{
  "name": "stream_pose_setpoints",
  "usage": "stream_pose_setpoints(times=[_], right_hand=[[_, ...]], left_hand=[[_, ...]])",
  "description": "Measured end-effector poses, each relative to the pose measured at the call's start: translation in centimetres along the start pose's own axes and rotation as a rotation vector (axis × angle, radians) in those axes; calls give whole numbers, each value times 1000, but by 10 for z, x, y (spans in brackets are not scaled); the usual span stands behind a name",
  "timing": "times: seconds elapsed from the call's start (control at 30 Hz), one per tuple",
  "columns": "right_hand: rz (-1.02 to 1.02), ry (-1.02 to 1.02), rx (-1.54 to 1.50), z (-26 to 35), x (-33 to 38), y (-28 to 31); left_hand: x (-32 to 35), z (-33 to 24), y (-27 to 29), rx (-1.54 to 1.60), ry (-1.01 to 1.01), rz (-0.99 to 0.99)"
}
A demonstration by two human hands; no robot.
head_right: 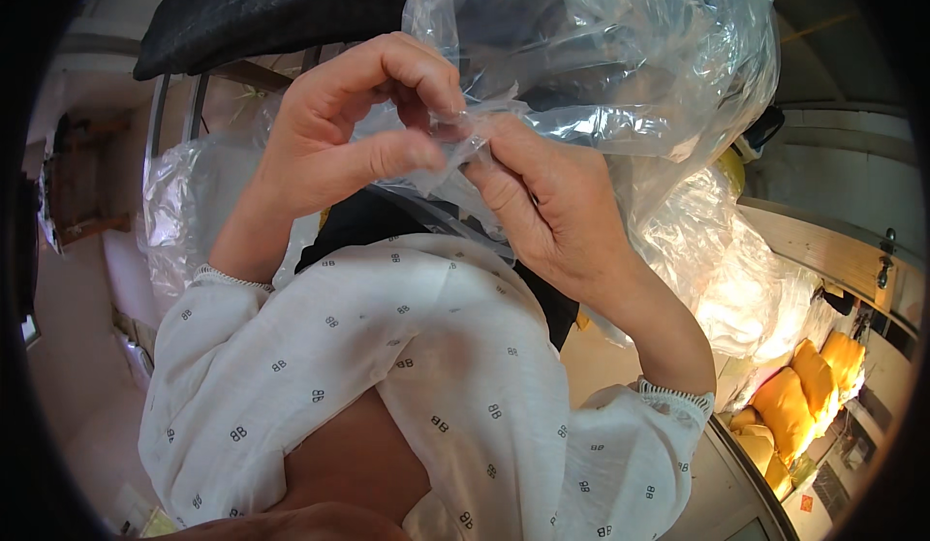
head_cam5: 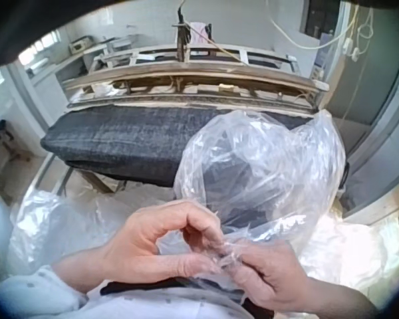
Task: Wrapping a large foam or rubber object in clear plastic sheeting at a workbench.
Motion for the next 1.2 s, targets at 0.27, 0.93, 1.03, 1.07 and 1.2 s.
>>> stream_pose_setpoints(times=[0.27, 0.93, 1.03, 1.07, 1.2], right_hand=[[-70, 267, 316, 18, -13, -3], [-57, 76, 19, 29, -40, 7], [-101, 376, 275, 64, -42, 13], [-236, 461, 407, 81, -43, 21], [-192, 480, 597, 80, -45, 20]], left_hand=[[-1, 17, 4, 96, 268, 20], [5, -19, 39, -268, -273, -203], [13, -25, 48, -218, -346, -266], [17, -28, 54, -176, -372, -313], [24, -37, 67, -120, -337, -378]])
Point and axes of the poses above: each hand's wrist, its own x-axis away from the middle knuckle, its own y-axis out of the back of the hand, z = x × y, the point moved 9 cm from there along -x, towards the middle knuckle, and after that the axes turned 3 degrees about -x, right-handed, at the moved point
